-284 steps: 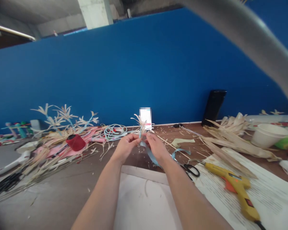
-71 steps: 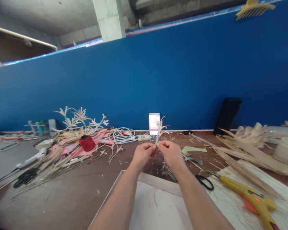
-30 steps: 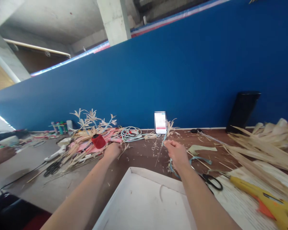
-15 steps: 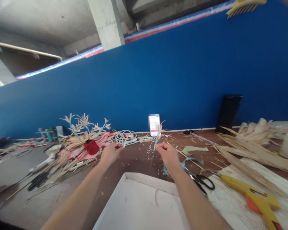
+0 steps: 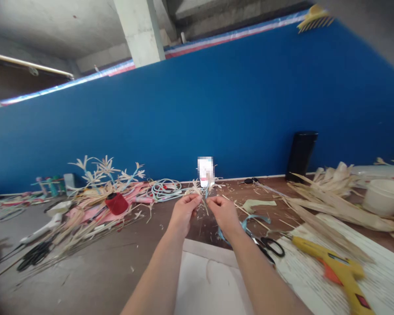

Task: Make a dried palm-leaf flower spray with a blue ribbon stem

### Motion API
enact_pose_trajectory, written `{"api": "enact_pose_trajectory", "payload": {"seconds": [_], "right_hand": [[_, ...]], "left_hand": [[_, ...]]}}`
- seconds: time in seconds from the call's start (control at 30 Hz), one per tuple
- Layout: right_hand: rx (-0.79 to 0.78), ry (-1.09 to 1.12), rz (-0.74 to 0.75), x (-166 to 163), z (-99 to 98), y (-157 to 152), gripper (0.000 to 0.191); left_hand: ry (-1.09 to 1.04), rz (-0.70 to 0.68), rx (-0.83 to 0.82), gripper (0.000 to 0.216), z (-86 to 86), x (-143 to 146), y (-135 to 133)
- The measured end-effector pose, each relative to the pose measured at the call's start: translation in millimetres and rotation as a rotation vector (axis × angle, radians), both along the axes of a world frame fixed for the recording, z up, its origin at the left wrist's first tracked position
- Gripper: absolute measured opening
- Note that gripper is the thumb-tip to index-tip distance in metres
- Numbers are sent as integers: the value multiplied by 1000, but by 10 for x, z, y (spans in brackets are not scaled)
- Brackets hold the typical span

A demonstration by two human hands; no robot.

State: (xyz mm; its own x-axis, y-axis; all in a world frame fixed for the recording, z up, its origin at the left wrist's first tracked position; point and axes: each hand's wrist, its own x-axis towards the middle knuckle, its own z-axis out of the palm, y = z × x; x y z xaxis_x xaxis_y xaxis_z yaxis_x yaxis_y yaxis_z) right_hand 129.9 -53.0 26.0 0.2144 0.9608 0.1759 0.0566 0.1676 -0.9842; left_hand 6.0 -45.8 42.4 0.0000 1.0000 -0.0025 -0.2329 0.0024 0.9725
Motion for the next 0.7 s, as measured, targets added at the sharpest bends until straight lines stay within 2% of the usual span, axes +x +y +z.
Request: {"api": "enact_pose_trajectory", "payload": {"seconds": [0.23, 0.47, 0.7], "right_hand": [[-23, -67, 13, -24, 44, -36, 31], [-19, -119, 45, -24, 53, -49, 35], [-22, -169, 57, -33, 103, -83, 32]], "left_hand": [[-146, -5, 62, 31, -176, 32, 69], [-203, 18, 123, 31, -187, 52, 68], [-182, 95, 166, 27, -174, 80, 56]]}}
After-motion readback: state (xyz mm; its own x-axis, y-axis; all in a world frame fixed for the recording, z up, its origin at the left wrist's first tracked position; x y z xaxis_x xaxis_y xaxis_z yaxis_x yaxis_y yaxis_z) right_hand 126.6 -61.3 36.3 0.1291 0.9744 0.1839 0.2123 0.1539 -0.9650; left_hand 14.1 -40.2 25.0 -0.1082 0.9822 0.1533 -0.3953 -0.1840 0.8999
